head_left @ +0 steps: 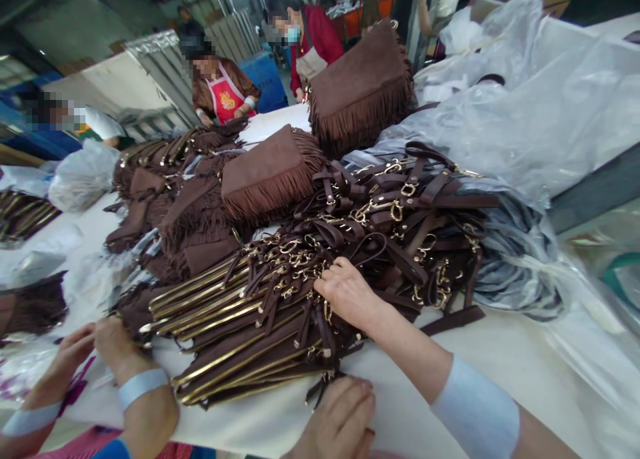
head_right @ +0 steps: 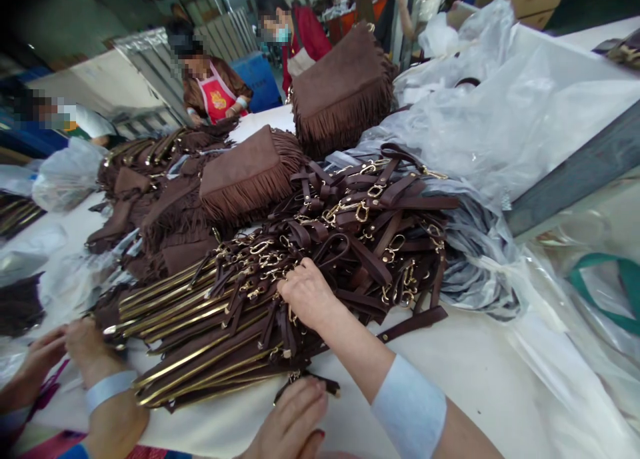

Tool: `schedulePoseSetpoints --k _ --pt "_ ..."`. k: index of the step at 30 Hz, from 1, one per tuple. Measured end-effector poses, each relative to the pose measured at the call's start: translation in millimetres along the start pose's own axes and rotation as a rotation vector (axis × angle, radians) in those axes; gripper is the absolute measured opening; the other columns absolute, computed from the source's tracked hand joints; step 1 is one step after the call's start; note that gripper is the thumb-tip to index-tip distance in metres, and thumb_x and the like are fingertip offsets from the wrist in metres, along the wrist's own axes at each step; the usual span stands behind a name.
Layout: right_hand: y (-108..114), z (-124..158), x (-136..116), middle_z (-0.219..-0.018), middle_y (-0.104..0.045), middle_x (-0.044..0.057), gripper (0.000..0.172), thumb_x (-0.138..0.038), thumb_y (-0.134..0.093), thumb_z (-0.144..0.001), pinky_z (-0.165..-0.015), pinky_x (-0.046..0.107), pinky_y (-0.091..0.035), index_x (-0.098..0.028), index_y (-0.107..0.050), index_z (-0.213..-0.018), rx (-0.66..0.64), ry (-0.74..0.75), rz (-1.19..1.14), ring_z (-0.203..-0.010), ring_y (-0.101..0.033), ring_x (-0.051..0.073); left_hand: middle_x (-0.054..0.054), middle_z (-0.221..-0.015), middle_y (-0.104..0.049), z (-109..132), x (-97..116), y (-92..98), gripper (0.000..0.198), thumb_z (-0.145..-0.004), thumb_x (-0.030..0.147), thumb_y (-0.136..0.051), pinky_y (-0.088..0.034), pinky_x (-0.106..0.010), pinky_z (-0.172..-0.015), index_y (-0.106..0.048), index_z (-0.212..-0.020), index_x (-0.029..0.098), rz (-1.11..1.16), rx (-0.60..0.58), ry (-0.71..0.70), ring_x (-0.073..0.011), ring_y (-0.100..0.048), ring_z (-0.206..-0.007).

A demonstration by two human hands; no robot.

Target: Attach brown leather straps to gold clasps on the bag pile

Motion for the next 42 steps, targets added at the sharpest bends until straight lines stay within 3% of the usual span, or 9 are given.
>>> schedulePoseSetpoints --k 4,7,9,14,19,25,30,35,42 --pt "5 -1 -1 -0.076 -0.062 0.005 0.02 -0.009 -0.042 -0.083 -0.079 0.033 -0.03 -0.016 -0.061 -0.079 0.023 0.01 -0.015 -0.079 -0.055 0.019 -0.015 -0.118 -0.058 14 -20 -5.2 0.036 -0.085 0.036 -0.048 -0.052 -0.035 -0.085 -0.058 -0.113 0.016 0.684 0.23 1.02 -0.0248 -0.056 -0.108" --pt "7 -3 -2 -0.075 -0.062 0.006 0.021 -0.008 -0.041 -0.083 -0.079 0.032 -0.029 -0.015 -0.061 -0.079 0.011 0.001 -0.019 -0.079 -0.056 0.018 -0.017 -0.115 -0.059 15 -27 -14.0 0.044 -0.081 0.043 -0.051 -0.054 -0.04 -0.078 -0.057 -0.113 0.015 1.035 0.318 1.378 -0.0264 -0.062 -0.095" --pt "9 -4 -1 -0.076 -0.063 0.006 0.022 -0.008 -0.042 -0.082 -0.079 0.032 -0.029 -0.015 -0.061 -0.079 0.002 -0.001 -0.022 -0.078 -0.056 0.018 -0.016 -0.108 -0.062 14 -32 -14.1 0.044 -0.081 0.037 -0.05 -0.054 -0.04 -0.075 -0.053 -0.119 0.015 0.859 0.216 1.283 -0.023 -0.064 -0.085" --pt "13 -7 2 -0.076 -0.063 0.006 0.021 -0.006 -0.043 -0.079 -0.079 0.032 -0.03 -0.015 -0.062 -0.08 -0.014 -0.011 -0.033 -0.079 -0.057 0.018 -0.013 -0.119 -0.057 8 -37 -8.4 0.042 -0.084 0.015 -0.039 -0.048 -0.042 -0.091 -0.046 -0.125 0.018 -0.112 0.034 0.62 -0.0224 -0.052 -0.112" --pt "6 -11 5 -0.078 -0.063 0.006 0.019 -0.007 -0.045 -0.077 -0.079 0.032 -0.032 -0.015 -0.062 -0.081 -0.044 -0.021 -0.06 -0.079 -0.056 0.018 -0.021 -0.105 -0.062 -5 -48 -24.4 0.036 -0.083 0.011 -0.04 -0.055 -0.041 -0.074 -0.05 -0.117 0.006 -0.612 -0.182 0.542 -0.0281 -0.061 -0.096" --pt "7 17 8 -0.097 -0.058 0.006 0.028 -0.002 -0.041 -0.076 -0.096 0.035 -0.028 -0.015 -0.058 -0.095 0.191 0.022 -0.184 -0.095 -0.049 0.017 -0.011 -0.073 -0.067 -25 -55 -23.2 0.032 -0.082 0.012 -0.047 -0.052 -0.028 -0.048 -0.058 -0.112 0.017 -0.721 -0.473 0.726 -0.0195 -0.064 -0.056" --pt "-20 110 15 -0.091 -0.057 0.007 0.021 -0.008 -0.039 -0.083 -0.077 0.031 -0.038 -0.015 -0.055 -0.094 0.424 -0.243 -0.284 -0.084 -0.048 0.017 -0.01 -0.072 -0.065 -26 -58 -17.8 0.03 -0.084 0.014 -0.047 -0.054 -0.031 -0.052 -0.058 -0.112 0.016 -0.65 -0.618 0.693 -0.022 -0.065 -0.063" --pt "-97 205 13 -0.091 -0.057 0.009 0.019 -0.017 -0.038 -0.087 -0.072 0.034 -0.042 -0.015 -0.05 -0.101 0.311 -0.596 -0.12 -0.083 -0.052 0.021 -0.017 -0.094 -0.063 -12 -65 -23.8 0.037 -0.082 0.01 -0.045 -0.052 -0.03 -0.051 -0.053 -0.118 0.016 -0.657 -0.662 0.564 -0.0209 -0.064 -0.069" --pt "-123 207 3 -0.08 -0.056 0.006 0.006 -0.017 -0.047 -0.083 -0.068 0.035 -0.045 -0.019 -0.052 -0.087 0.14 -0.721 -0.123 -0.077 -0.054 0.022 -0.017 -0.121 -0.053 -5 -66 -25.0 0.031 -0.078 0.005 -0.047 -0.05 -0.027 -0.046 -0.062 -0.102 0.018 -0.756 -0.711 0.39 -0.0172 -0.063 -0.064"
Point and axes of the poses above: each hand's wrist, its own z-axis away from the middle knuckle, its own y-axis out of the back of the hand, x = y × z, the point moved 2 cm from there along -z, towards the middle knuckle
